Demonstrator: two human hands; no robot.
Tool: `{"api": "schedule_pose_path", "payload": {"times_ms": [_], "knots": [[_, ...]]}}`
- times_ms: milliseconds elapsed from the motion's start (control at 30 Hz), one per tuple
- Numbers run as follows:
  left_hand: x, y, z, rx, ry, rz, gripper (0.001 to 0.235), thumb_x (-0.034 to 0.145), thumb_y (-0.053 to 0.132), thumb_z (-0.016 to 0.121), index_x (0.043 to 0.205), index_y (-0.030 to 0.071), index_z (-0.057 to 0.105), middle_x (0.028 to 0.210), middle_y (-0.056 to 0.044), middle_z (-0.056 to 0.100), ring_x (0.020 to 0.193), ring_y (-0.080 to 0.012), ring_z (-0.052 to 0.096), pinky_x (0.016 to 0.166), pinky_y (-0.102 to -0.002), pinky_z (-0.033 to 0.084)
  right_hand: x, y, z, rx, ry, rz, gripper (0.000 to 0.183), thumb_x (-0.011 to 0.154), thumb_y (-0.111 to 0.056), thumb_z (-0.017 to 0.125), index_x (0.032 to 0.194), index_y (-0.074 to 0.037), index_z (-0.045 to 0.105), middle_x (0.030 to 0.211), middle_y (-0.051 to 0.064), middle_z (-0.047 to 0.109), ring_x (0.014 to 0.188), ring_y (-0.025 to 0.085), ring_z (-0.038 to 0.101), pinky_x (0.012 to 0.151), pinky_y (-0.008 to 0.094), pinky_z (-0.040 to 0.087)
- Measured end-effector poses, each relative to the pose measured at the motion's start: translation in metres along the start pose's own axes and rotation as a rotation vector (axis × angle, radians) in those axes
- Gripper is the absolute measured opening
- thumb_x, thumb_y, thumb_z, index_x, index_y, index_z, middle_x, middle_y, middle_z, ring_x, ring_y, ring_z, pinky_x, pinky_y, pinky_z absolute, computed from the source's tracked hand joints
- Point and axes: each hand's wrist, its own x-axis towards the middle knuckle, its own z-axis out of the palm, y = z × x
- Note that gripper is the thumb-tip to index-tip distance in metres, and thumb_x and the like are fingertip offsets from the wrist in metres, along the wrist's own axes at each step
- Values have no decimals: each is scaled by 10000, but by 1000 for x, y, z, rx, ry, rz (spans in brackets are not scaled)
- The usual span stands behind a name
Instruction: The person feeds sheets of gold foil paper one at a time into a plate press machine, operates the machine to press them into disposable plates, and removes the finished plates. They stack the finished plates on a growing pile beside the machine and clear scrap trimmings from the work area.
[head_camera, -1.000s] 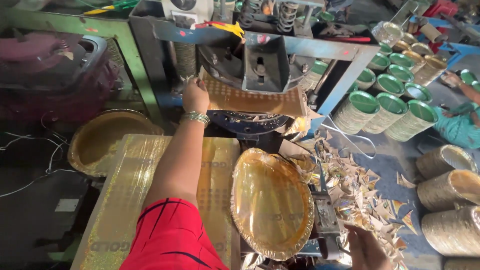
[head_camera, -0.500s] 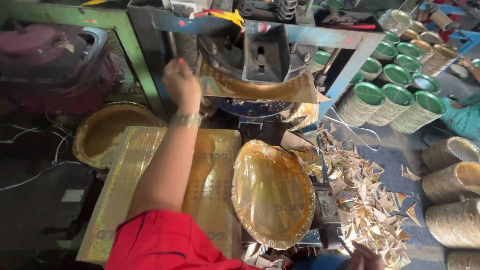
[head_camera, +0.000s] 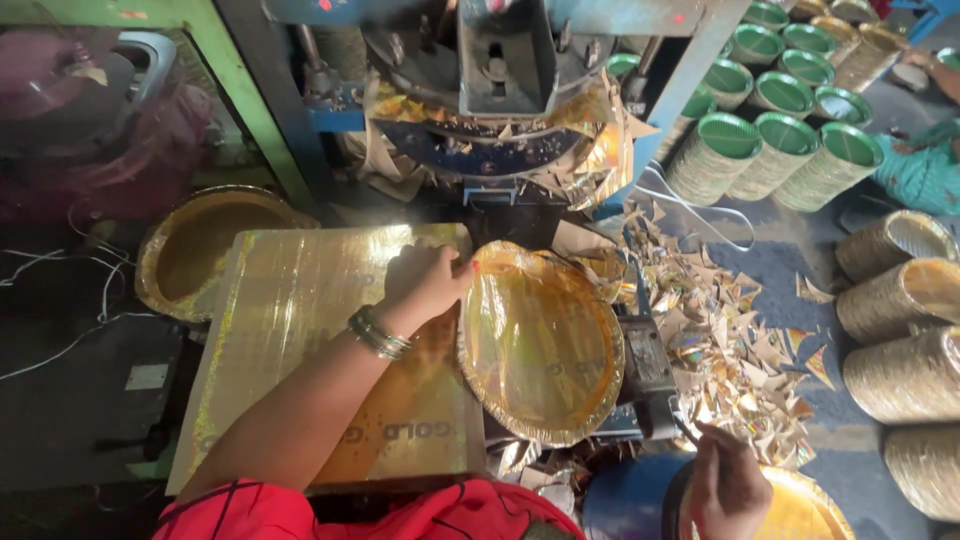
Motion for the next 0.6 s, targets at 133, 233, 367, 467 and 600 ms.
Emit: {"api": "schedule_pose_path", "payload": {"times_ms": [133, 233, 367, 467, 600], "knots": [[1, 3, 18, 106, -103, -18, 410, 817, 453, 773, 995, 88, 717, 919, -156, 708, 844, -340, 704, 741, -477, 558, 16, -16, -5, -315, -109, 102, 199, 1001, -27, 646, 1181, 19, 720, 815, 68, 688, 694, 81, 558, 619, 225, 418], [-9, 10, 24, -42, -40, 44, 308, 833, 312, 741, 1031, 103, 632, 895, -131, 711, 825, -344, 698, 708, -483, 543, 55, -25, 8, -673, -255, 29, 167, 979, -152, 725, 1078, -17, 721, 770, 152, 666, 657, 223, 632, 650, 345, 493], [-45, 85, -36, -241, 38, 207, 220, 939, 203, 684, 1087, 123, 542, 880, -128, 692, 782, -353, 682, 643, -482, 513, 113, -127, 66, -716, -331, -160, 405, 912, -183, 795, 1250, -15, 649, 1048, 172, 669, 845, 318, 632, 769, 431, 507], [-74, 141, -101, -273, 130, 501, 202, 937, 127, 681, 1104, 104, 570, 943, -119, 678, 757, -331, 683, 631, -457, 510, 138, -191, 90, -662, -236, -686, 660, 818, -225, 802, 1332, 63, 504, 1367, 251, 528, 1241, 406, 529, 991, 529, 487], [-99, 184, -156, -314, 125, 853, 293, 941, 98, 736, 1184, 102, 575, 1253, -67, 699, 1033, -274, 692, 862, -416, 527, 146, -198, 56, -550, -335, -777, 290, 891, -49, 724, 1144, -6, 589, 1215, 197, 670, 1103, 374, 692, 892, 428, 573]]}}
